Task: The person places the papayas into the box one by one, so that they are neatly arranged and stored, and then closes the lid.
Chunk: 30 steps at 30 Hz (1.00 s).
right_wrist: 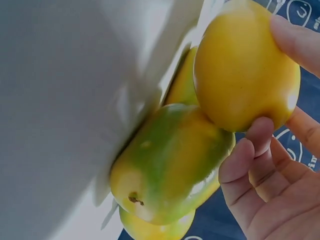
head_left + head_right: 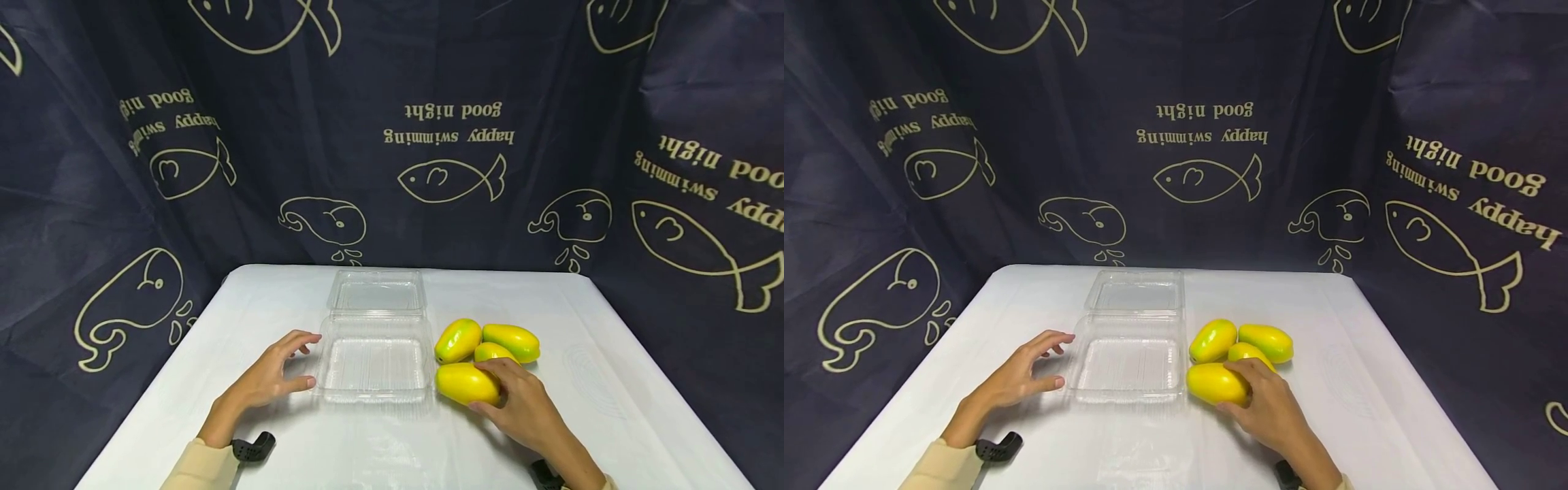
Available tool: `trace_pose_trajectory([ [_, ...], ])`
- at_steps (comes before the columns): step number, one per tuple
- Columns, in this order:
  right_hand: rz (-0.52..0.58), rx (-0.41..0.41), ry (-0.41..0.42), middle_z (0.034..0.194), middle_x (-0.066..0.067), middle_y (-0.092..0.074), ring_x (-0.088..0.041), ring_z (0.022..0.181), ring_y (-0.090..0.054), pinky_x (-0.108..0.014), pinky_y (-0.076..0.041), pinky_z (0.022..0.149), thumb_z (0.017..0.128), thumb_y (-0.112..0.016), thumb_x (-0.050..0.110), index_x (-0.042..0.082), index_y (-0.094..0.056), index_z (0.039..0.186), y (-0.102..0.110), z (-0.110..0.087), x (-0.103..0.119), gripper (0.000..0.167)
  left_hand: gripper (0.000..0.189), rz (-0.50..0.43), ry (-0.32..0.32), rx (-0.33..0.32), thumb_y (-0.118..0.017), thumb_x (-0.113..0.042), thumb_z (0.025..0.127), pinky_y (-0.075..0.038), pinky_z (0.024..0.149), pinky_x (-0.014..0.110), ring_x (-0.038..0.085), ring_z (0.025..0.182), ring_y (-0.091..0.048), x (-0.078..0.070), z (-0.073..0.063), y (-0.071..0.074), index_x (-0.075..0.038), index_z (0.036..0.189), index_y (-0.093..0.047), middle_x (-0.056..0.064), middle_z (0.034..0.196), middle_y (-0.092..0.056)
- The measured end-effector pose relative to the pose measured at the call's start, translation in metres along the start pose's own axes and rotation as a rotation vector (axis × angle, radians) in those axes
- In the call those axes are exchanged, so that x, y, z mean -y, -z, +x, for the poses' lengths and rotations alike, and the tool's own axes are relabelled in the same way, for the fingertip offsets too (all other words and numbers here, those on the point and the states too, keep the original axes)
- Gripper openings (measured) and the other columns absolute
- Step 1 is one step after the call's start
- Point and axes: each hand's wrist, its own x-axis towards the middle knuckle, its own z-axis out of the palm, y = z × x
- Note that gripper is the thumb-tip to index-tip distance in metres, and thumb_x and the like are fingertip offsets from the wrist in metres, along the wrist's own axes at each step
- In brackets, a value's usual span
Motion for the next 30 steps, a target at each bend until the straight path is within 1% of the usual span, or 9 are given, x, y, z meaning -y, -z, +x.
trace_pose_trajectory([
  [3,0.016,-0.005,0.002,0.117,0.004,-0.067,-0.01,0.095,-0.066,-0.026,-0.057,0.074,0.063,-0.095,0.038,0.015,-0.068,0.121,0.003,0.0,-0.002,0.068,0.072,0.002,-0.001,0.0,-0.082,-0.026,0.081,-0.052,0.088,0.047,0.027,0.112,-0.061,0.0,0.001,0.001,-0.021,0.145,-0.05,0.005,0.136,-0.057],
  [7,0.042,-0.028,0.008,0.116,0.004,-0.067,-0.003,0.083,-0.059,-0.019,-0.053,0.067,0.063,-0.095,0.036,0.015,-0.068,0.121,0.007,0.002,-0.004,0.068,0.072,0.001,0.002,0.002,-0.081,-0.026,0.081,-0.052,0.089,0.047,0.026,0.112,-0.061,0.001,0.001,0.001,-0.023,0.145,-0.049,0.006,0.136,-0.057],
  [10,0.049,-0.05,0.018,0.116,0.004,-0.068,-0.001,0.08,-0.056,-0.019,-0.051,0.066,0.064,-0.095,0.036,0.015,-0.068,0.121,0.009,0.006,-0.005,0.067,0.072,-0.003,0.006,0.002,-0.081,-0.027,0.081,-0.052,0.09,0.048,0.026,0.112,-0.061,0.001,0.002,0.001,-0.023,0.145,-0.049,0.005,0.136,-0.057],
  [17,0.032,-0.084,0.045,0.116,0.001,-0.069,-0.006,0.085,-0.062,-0.022,-0.054,0.067,0.063,-0.095,0.037,0.015,-0.069,0.119,0.011,0.015,-0.004,0.066,0.071,-0.01,0.018,0.006,-0.081,-0.029,0.082,-0.052,0.09,0.047,0.025,0.112,-0.06,0.001,0.002,0.001,-0.024,0.145,-0.049,0.004,0.137,-0.057],
  [20,0.029,-0.1,0.044,0.114,0.0,-0.07,-0.006,0.08,-0.06,-0.023,-0.052,0.065,0.063,-0.094,0.036,0.015,-0.069,0.119,0.013,0.019,-0.003,0.065,0.072,-0.012,0.016,0.005,-0.081,-0.029,0.081,-0.052,0.09,0.047,0.026,0.113,-0.06,0.001,0.001,0.001,-0.024,0.145,-0.049,0.005,0.137,-0.057],
  [24,0.056,-0.116,0.048,0.113,-0.001,-0.07,-0.006,0.073,-0.056,-0.023,-0.05,0.062,0.064,-0.094,0.034,0.014,-0.069,0.119,0.015,0.024,-0.002,0.063,0.072,-0.01,0.01,0.004,-0.082,-0.027,0.081,-0.052,0.089,0.046,0.026,0.112,-0.061,0.002,0.001,0.0,-0.023,0.145,-0.049,0.005,0.137,-0.057],
  [30,0.085,-0.138,0.07,0.115,0.0,-0.07,-0.006,0.071,-0.055,-0.024,-0.049,0.06,0.065,-0.094,0.031,0.015,-0.069,0.119,0.018,0.034,0.001,0.061,0.072,-0.009,0.008,0.003,-0.082,-0.026,0.08,-0.052,0.089,0.047,0.025,0.112,-0.061,0.001,0.0,0.0,-0.02,0.145,-0.05,0.005,0.136,-0.058],
])
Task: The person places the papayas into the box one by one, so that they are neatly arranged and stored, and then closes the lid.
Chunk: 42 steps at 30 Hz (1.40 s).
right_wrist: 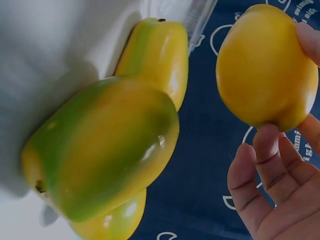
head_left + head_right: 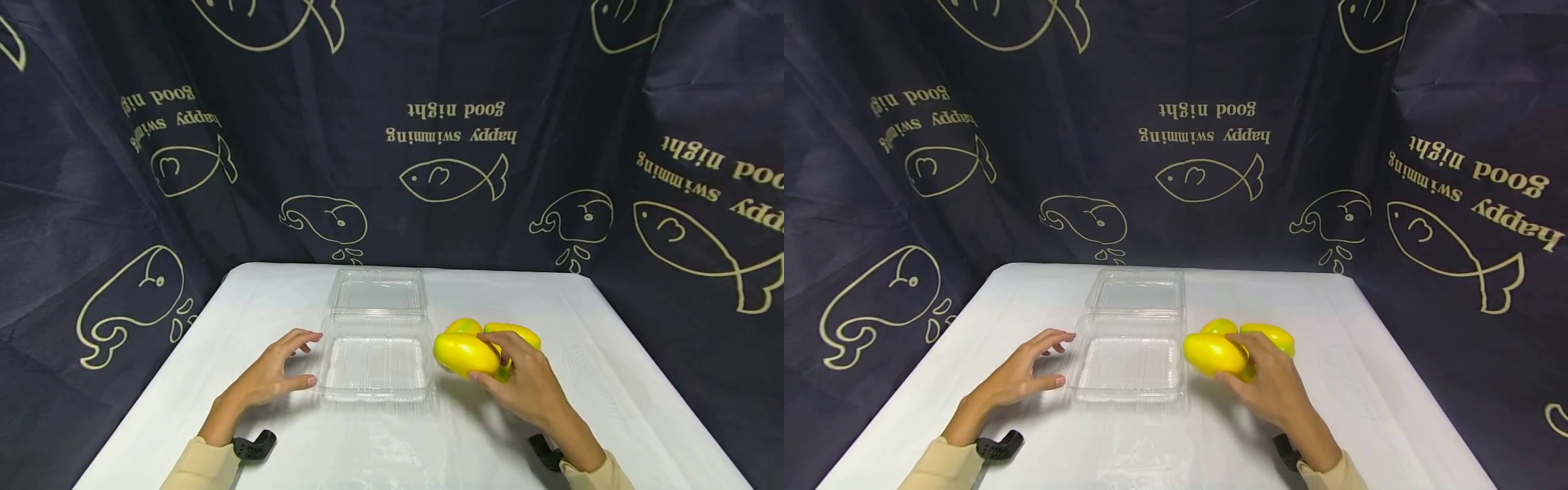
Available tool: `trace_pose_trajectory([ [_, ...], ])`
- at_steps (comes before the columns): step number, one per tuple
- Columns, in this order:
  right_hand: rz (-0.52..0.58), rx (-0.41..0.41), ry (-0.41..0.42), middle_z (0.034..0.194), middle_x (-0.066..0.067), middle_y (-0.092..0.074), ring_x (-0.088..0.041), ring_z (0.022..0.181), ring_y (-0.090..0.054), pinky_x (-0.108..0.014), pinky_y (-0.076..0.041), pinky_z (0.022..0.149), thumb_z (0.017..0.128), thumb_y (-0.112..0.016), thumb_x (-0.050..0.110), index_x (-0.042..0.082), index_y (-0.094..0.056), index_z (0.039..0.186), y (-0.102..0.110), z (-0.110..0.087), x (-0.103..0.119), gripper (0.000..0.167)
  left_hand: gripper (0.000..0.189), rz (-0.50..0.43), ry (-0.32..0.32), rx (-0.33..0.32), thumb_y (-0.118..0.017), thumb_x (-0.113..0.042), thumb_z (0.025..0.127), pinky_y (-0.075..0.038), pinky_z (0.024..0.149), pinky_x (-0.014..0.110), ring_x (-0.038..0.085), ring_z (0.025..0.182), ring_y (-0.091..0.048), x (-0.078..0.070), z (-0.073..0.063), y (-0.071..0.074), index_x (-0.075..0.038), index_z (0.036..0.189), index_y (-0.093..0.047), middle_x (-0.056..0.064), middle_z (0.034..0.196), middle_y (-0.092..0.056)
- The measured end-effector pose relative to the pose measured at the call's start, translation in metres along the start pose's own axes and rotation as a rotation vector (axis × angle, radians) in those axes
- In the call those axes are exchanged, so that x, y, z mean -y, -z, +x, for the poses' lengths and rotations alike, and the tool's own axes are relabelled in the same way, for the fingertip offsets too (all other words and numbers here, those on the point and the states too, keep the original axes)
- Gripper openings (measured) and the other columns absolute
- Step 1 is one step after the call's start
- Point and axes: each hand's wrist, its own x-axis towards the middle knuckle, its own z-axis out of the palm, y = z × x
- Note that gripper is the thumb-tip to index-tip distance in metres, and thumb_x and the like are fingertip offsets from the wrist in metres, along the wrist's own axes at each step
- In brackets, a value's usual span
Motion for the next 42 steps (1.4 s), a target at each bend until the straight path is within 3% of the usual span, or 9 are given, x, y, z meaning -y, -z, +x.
trace_pose_trajectory([
  [20,0.057,0.051,-0.032,0.115,0.008,-0.068,-0.005,0.076,-0.055,-0.022,-0.046,0.065,0.071,-0.089,0.043,0.022,-0.067,0.123,-0.021,0.034,0.02,0.061,0.072,-0.002,-0.005,-0.008,-0.081,-0.027,0.081,-0.052,0.09,0.049,0.027,0.113,-0.061,0.0,-0.001,0.0,-0.023,0.145,-0.049,0.006,0.137,-0.057],
  [28,0.113,0.09,-0.041,0.119,0.01,-0.067,-0.006,0.08,-0.055,-0.022,-0.047,0.066,0.073,-0.088,0.042,0.024,-0.066,0.126,-0.034,0.043,0.031,0.061,0.071,-0.006,-0.005,-0.015,-0.081,-0.028,0.081,-0.051,0.091,0.053,0.027,0.112,-0.061,-0.001,0.0,0.0,-0.011,0.143,-0.052,0.007,0.136,-0.058],
  [36,0.122,0.121,-0.036,0.117,0.011,-0.067,-0.009,0.079,-0.057,-0.022,-0.046,0.066,0.073,-0.088,0.045,0.025,-0.066,0.125,-0.052,0.05,0.043,0.06,0.071,-0.008,-0.006,-0.015,-0.081,-0.029,0.081,-0.051,0.091,0.052,0.027,0.113,-0.061,0.0,0.0,0.0,-0.01,0.143,-0.051,0.007,0.137,-0.058],
  [42,0.141,0.205,-0.065,0.119,0.016,-0.064,-0.011,0.081,-0.058,-0.021,-0.044,0.065,0.075,-0.085,0.048,0.029,-0.064,0.127,-0.066,0.051,0.054,0.059,0.07,0.003,-0.011,-0.013,-0.08,-0.033,0.082,-0.052,0.09,0.05,0.027,0.114,-0.061,0.001,0.0,0.0,-0.018,0.144,-0.051,0.006,0.137,-0.058],
])
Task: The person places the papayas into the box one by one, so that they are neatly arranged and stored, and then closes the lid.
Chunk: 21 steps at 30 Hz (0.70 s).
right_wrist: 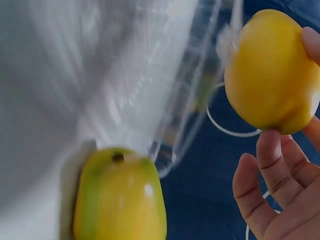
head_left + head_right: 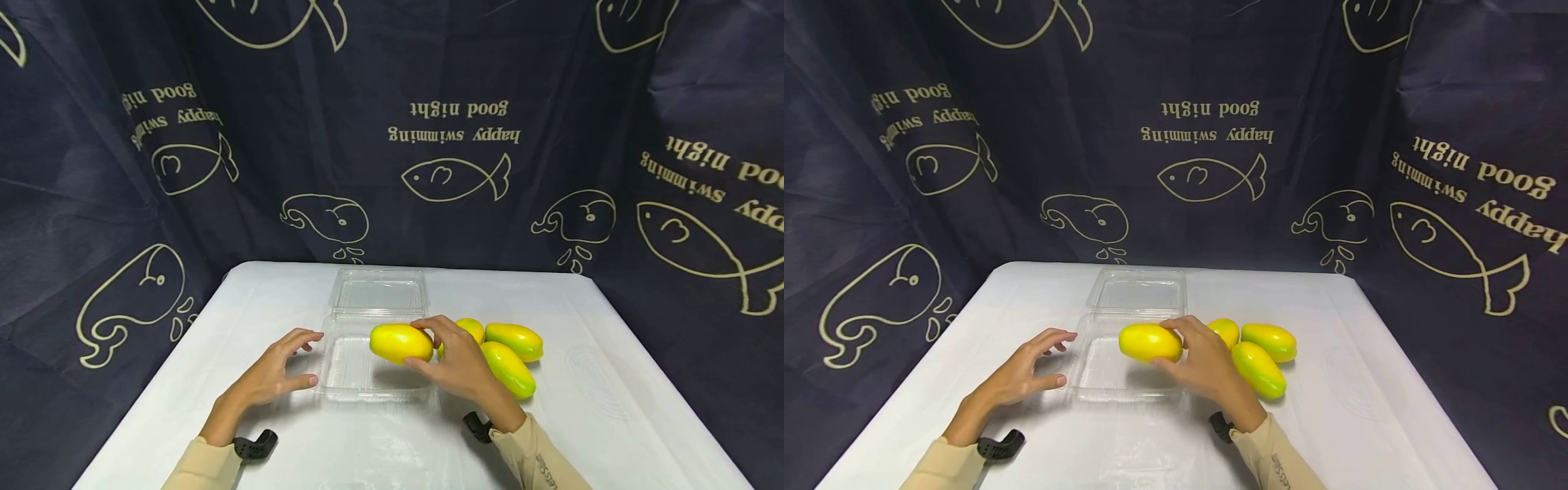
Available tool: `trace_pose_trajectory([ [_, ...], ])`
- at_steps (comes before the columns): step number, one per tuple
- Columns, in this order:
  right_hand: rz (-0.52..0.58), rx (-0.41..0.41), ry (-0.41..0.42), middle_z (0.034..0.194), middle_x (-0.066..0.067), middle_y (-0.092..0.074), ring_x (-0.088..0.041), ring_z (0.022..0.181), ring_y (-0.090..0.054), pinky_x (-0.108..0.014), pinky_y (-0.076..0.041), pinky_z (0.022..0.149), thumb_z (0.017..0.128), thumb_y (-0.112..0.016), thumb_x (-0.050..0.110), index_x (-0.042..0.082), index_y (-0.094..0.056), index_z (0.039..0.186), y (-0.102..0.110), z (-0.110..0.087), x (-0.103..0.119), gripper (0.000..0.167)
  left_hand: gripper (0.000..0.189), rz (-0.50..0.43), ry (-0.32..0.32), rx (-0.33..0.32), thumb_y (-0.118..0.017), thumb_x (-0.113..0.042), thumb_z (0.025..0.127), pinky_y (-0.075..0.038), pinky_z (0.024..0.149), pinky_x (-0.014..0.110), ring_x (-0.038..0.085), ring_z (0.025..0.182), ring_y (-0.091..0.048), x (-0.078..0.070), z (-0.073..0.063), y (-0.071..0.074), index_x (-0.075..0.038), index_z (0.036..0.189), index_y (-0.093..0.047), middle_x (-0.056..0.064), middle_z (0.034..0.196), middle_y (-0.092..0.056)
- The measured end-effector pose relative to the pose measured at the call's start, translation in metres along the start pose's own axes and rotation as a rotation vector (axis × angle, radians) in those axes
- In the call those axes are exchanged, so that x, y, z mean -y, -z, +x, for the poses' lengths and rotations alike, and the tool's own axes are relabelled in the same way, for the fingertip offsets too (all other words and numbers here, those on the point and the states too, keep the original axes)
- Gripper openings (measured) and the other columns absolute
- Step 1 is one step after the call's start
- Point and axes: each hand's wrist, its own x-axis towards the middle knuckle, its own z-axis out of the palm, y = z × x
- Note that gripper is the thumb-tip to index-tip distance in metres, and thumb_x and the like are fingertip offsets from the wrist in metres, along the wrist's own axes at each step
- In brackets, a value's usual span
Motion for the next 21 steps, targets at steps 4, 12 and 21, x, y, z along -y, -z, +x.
trace_pose_trajectory([
  [4,0.005,0.054,0.005,0.119,0.017,-0.063,-0.011,0.082,-0.058,-0.021,-0.045,0.067,0.076,-0.084,0.051,0.029,-0.063,0.128,-0.011,0.001,0.005,0.06,0.07,0.0,0.0,0.003,-0.079,-0.035,0.083,-0.052,0.09,0.05,0.027,0.114,-0.061,0.0,0.0,0.0,-0.023,0.145,-0.049,0.006,0.137,-0.058],
  [12,-0.006,0.083,0.04,0.116,0.016,-0.065,-0.006,0.08,-0.057,-0.018,-0.044,0.065,0.075,-0.085,0.05,0.028,-0.064,0.127,-0.033,0.001,0.011,0.059,0.071,-0.001,0.003,0.005,-0.08,-0.034,0.082,-0.052,0.091,0.051,0.026,0.114,-0.06,0.0,0.0,0.0,-0.023,0.145,-0.049,0.006,0.138,-0.057],
  [21,-0.026,0.106,0.079,0.119,0.014,-0.066,-0.005,0.081,-0.058,-0.018,-0.045,0.068,0.076,-0.082,0.052,0.026,-0.065,0.127,-0.047,0.004,0.023,0.059,0.071,0.005,0.011,0.008,-0.08,-0.034,0.082,-0.052,0.091,0.05,0.025,0.115,-0.06,0.0,0.0,0.0,-0.022,0.145,-0.05,0.005,0.138,-0.058],
])
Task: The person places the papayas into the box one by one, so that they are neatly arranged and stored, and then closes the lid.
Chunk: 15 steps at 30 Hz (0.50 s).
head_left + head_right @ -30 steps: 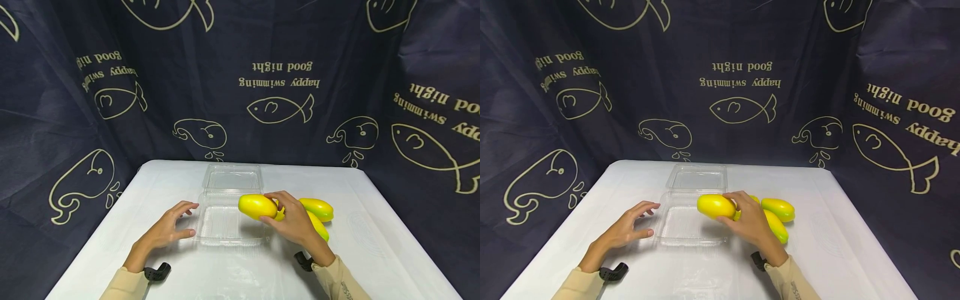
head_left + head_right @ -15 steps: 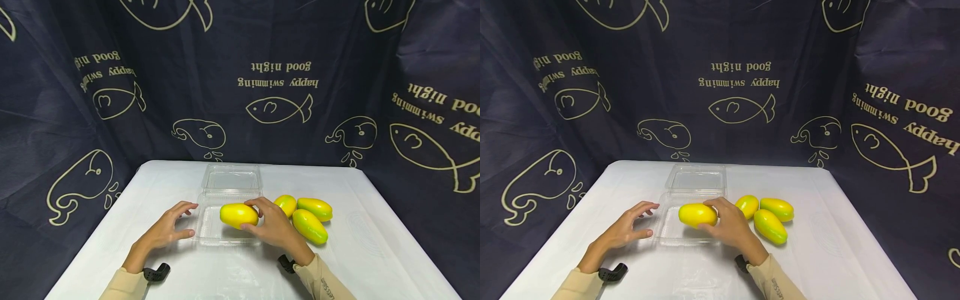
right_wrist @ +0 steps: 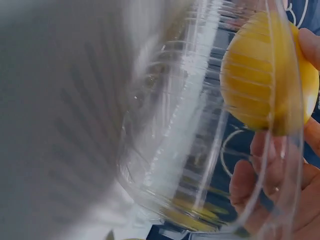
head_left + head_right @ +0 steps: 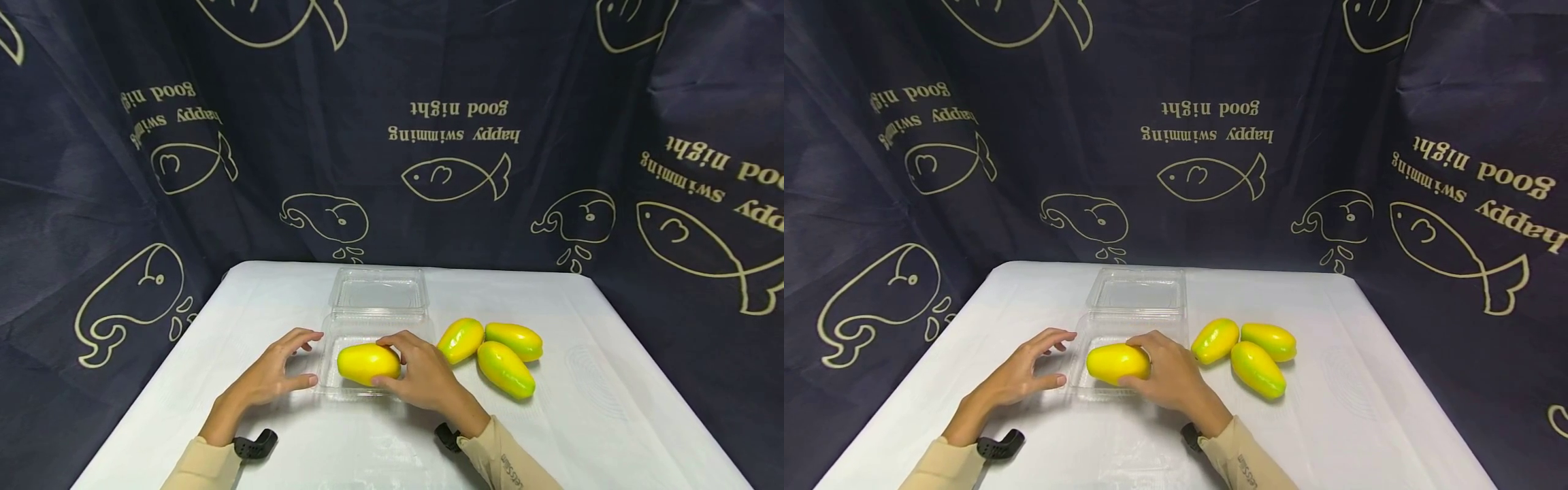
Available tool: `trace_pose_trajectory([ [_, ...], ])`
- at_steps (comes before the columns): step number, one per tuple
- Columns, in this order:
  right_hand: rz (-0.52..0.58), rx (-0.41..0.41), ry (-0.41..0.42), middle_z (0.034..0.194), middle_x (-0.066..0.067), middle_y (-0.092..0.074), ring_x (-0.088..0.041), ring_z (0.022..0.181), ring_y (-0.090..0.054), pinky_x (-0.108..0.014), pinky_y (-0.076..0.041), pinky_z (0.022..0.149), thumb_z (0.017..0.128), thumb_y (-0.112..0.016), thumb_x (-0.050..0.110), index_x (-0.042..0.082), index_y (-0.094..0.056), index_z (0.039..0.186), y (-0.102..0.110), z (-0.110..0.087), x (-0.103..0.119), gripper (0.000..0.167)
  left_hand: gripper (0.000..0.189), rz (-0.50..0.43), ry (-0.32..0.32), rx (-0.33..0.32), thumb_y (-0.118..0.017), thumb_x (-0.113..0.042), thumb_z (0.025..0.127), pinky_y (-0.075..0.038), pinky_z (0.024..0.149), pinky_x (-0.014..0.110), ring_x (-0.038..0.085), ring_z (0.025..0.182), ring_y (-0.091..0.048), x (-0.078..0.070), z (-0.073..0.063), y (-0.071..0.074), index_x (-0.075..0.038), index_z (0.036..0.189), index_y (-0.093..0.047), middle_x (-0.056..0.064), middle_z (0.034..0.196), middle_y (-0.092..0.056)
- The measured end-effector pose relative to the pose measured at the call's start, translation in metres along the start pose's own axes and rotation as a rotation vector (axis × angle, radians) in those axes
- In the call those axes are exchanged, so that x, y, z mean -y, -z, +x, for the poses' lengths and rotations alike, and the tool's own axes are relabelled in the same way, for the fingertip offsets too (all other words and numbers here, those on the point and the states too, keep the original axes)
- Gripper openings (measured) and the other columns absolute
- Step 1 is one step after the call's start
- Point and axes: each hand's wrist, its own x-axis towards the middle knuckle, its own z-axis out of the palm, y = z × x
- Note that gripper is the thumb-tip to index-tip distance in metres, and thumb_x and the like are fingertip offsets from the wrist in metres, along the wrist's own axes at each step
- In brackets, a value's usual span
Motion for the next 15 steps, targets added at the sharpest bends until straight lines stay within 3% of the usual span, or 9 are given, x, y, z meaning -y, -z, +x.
trace_pose_trajectory([
  [10,-0.032,0.064,-0.03,0.12,0.012,-0.066,-0.005,0.081,-0.058,-0.021,-0.046,0.07,0.078,-0.078,0.058,0.027,-0.064,0.128,-0.01,0.003,0.004,0.06,0.07,0.001,-0.005,0.002,-0.08,-0.031,0.082,-0.051,0.093,0.052,0.026,0.115,-0.06,0.0,0.001,-0.001,-0.024,0.145,-0.049,0.005,0.138,-0.057],
  [15,-0.036,0.072,-0.047,0.119,0.011,-0.067,-0.006,0.079,-0.058,-0.021,-0.045,0.067,0.078,-0.077,0.059,0.028,-0.064,0.128,-0.013,0.005,0.006,0.06,0.071,-0.005,-0.002,-0.008,-0.081,-0.03,0.081,-0.051,0.092,0.052,0.026,0.114,-0.061,0.0,0.001,-0.001,-0.019,0.144,-0.051,0.005,0.137,-0.058],
])
